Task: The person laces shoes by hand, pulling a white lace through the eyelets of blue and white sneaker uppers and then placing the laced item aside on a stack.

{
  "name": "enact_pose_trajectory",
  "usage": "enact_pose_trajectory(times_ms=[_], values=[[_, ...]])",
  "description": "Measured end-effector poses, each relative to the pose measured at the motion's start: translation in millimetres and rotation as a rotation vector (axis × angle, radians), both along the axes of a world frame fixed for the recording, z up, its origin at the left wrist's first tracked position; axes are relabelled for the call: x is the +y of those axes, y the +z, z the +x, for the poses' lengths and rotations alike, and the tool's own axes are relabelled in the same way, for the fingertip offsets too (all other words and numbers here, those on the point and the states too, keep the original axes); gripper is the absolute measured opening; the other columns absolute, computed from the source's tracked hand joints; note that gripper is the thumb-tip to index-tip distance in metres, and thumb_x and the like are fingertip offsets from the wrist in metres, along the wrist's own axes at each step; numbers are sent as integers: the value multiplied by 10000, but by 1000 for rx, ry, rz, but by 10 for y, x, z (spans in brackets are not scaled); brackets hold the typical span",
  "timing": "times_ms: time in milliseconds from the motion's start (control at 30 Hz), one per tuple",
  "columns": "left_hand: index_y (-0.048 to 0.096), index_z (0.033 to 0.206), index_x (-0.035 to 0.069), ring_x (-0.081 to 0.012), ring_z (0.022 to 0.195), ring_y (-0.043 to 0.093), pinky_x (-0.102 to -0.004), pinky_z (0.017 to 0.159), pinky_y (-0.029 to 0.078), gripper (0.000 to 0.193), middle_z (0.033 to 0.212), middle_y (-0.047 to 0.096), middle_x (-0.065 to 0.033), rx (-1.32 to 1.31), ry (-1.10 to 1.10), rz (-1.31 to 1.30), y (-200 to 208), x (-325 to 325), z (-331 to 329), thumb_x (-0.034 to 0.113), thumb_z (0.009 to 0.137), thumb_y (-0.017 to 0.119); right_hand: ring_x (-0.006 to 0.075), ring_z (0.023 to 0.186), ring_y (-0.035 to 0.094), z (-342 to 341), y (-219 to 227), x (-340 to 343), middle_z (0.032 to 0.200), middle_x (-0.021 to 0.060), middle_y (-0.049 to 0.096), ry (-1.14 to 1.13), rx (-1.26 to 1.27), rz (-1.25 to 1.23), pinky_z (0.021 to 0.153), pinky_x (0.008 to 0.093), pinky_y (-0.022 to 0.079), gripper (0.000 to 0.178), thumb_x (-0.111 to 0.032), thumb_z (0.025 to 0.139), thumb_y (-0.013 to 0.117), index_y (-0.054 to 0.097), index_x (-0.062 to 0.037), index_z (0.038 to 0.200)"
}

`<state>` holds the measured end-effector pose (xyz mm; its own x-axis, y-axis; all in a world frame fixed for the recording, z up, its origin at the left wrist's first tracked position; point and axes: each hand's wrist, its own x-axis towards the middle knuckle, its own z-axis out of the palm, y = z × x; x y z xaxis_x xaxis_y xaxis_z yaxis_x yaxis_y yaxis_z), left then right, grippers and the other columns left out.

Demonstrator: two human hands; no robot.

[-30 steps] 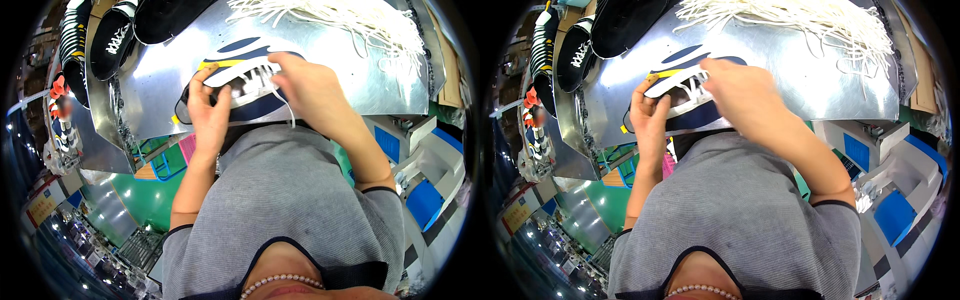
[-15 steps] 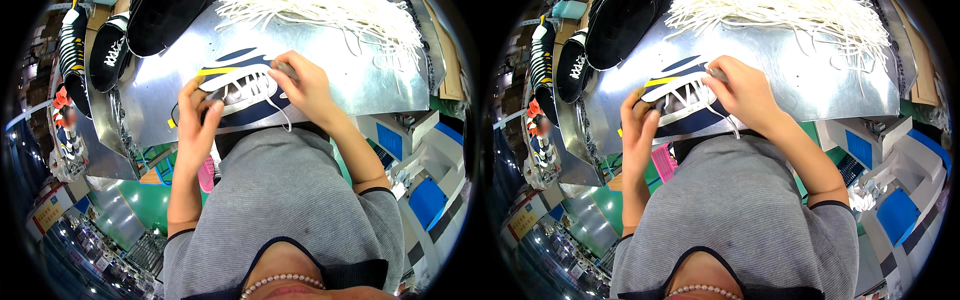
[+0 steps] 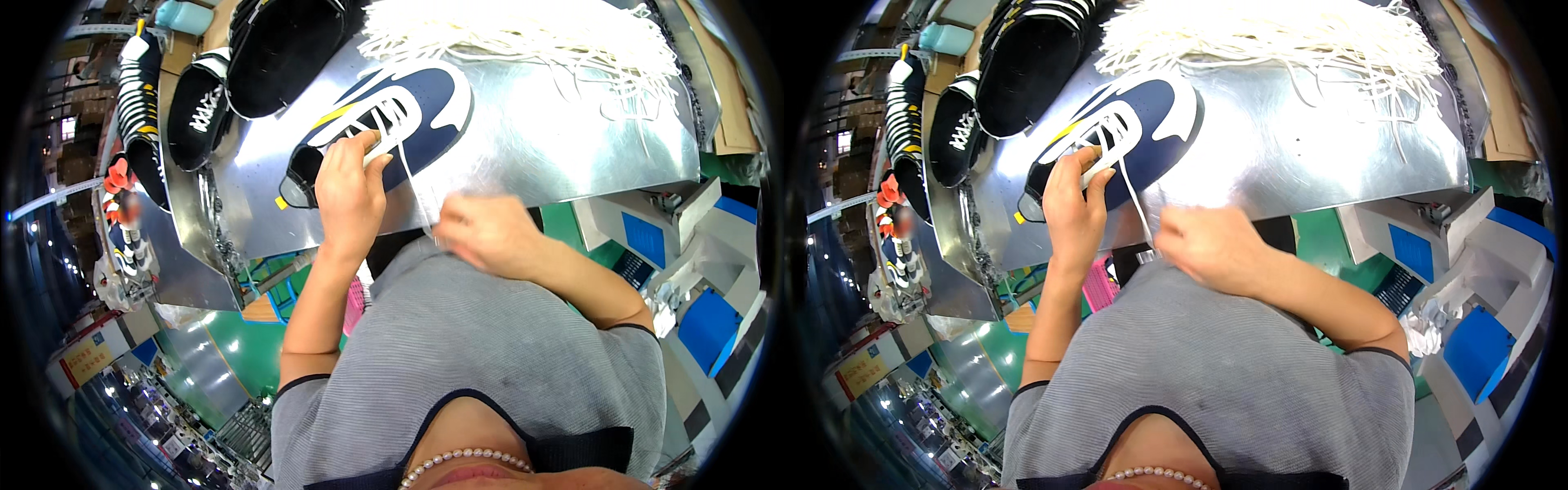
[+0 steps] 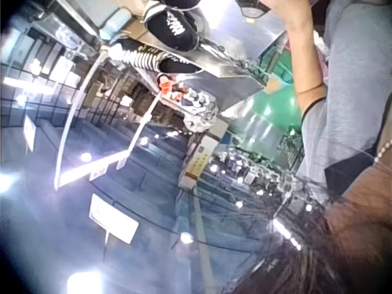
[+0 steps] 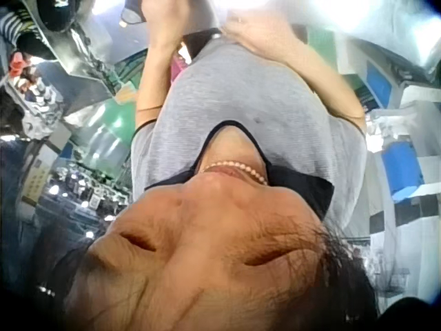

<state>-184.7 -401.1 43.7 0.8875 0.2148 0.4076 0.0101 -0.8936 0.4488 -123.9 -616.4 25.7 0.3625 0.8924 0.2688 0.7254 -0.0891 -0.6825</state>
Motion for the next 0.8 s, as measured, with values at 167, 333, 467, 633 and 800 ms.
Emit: enact_pose_trajectory(times_ms=[167,333,467,633,800], values=[[642,989,-7,-322,753,582,-402,670,457,207,841,614,-139,-56,1,63,93,17,-2,-3,803,734,261,699,674,92,-89,-12,895,95,700,-193,445,54,619,347,528,173,-219,869,692,708,-73,960],[650,1012,-10,-316,728,572,-402,642,442,221,819,592,-146,-98,-47,40,108,-104,-28,-24,804,723,261,683,661,343,-60,528,807,122,706,-413,713,130,661,351,512,342,-373,871,722,717,-44,961],[652,1033,-8,-301,714,561,-393,633,434,235,790,570,-130,-84,-54,49,129,-125,-58,-32,810,720,90,657,525,267,-140,624,682,32,604,-283,1081,182,612,288,448,341,-331,861,753,651,-7,838],[662,1086,2,-273,695,527,-381,627,425,284,777,543,-113,-94,-40,55,214,-119,-72,-47,811,712,115,764,550,-39,-283,321,776,61,624,25,1035,117,708,316,454,251,-260,900,694,649,-14,919],[675,1080,8,-295,740,566,-390,646,451,277,794,539,-116,86,-58,124,229,-63,-38,8,804,708,152,818,591,-82,-207,-9,885,90,658,123,898,5,822,314,484,192,-208,930,654,669,-37,1014]])
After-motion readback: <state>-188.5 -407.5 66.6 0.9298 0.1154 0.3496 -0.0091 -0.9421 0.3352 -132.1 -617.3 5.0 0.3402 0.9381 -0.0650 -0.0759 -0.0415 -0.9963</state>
